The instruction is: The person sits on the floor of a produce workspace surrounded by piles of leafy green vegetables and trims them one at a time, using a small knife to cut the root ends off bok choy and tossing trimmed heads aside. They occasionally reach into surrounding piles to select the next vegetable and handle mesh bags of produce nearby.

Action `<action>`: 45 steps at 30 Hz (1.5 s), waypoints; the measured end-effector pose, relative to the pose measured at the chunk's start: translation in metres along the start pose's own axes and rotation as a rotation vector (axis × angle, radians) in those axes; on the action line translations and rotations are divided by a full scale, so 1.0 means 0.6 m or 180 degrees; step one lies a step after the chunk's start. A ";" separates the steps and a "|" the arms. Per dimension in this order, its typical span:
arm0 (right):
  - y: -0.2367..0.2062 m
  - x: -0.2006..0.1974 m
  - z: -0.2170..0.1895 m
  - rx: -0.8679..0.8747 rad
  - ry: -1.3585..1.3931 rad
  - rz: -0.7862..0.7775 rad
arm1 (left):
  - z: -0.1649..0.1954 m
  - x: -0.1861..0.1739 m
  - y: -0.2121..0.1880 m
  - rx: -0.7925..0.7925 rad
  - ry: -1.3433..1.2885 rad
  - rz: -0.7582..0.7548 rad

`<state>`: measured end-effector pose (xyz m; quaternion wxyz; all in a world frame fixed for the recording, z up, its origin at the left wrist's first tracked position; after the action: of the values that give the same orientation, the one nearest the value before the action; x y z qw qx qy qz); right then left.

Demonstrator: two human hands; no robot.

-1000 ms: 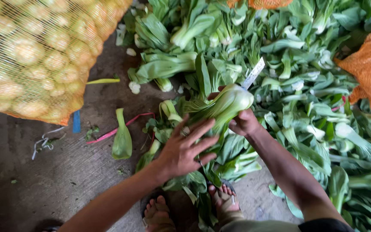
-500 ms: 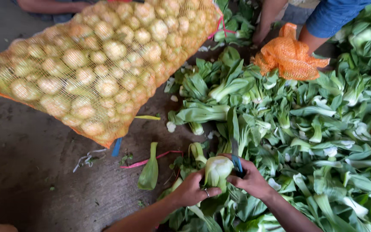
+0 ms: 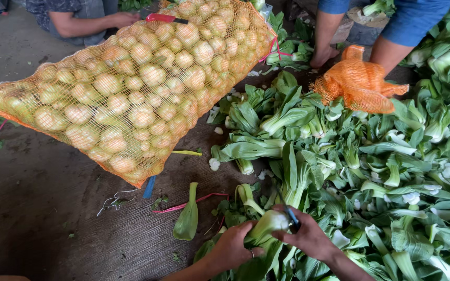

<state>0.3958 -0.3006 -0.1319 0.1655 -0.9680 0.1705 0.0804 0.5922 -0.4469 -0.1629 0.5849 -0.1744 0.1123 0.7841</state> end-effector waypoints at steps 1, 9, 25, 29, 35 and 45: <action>0.002 -0.006 0.003 0.0229 0.0111 0.0041 | -0.005 0.001 0.000 0.0002 0.0079 -0.0035; 0.003 -0.076 0.008 -0.0236 0.0340 0.1107 | -0.127 0.040 -0.033 -0.0952 0.0632 -0.0316; -0.004 -0.062 -0.002 0.0376 0.1040 0.1243 | -0.259 0.130 -0.057 -0.0357 0.1792 -0.1999; -0.005 -0.065 0.002 0.0422 0.1132 0.1264 | -0.254 0.119 -0.060 -0.0175 0.1759 -0.1820; -0.004 -0.067 0.006 0.0371 0.1246 0.1298 | -0.234 0.112 -0.065 -0.0212 0.1662 -0.2223; -0.006 -0.070 0.016 0.0741 0.1076 0.1472 | -0.177 0.095 -0.080 -0.0318 0.1645 -0.2267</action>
<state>0.3571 -0.2814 -0.1307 0.2219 -0.8777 0.4195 -0.0663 0.6386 -0.4234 -0.2817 0.7621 -0.4207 0.1497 0.4688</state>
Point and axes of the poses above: each hand's wrist, its own y-axis towards the middle knuckle, its own x-axis out of the palm, z = x × y, the point moved 1 cm from there along y, towards the middle knuckle, and after that the axes turned 1 degree about x, right-handed, at the moved point
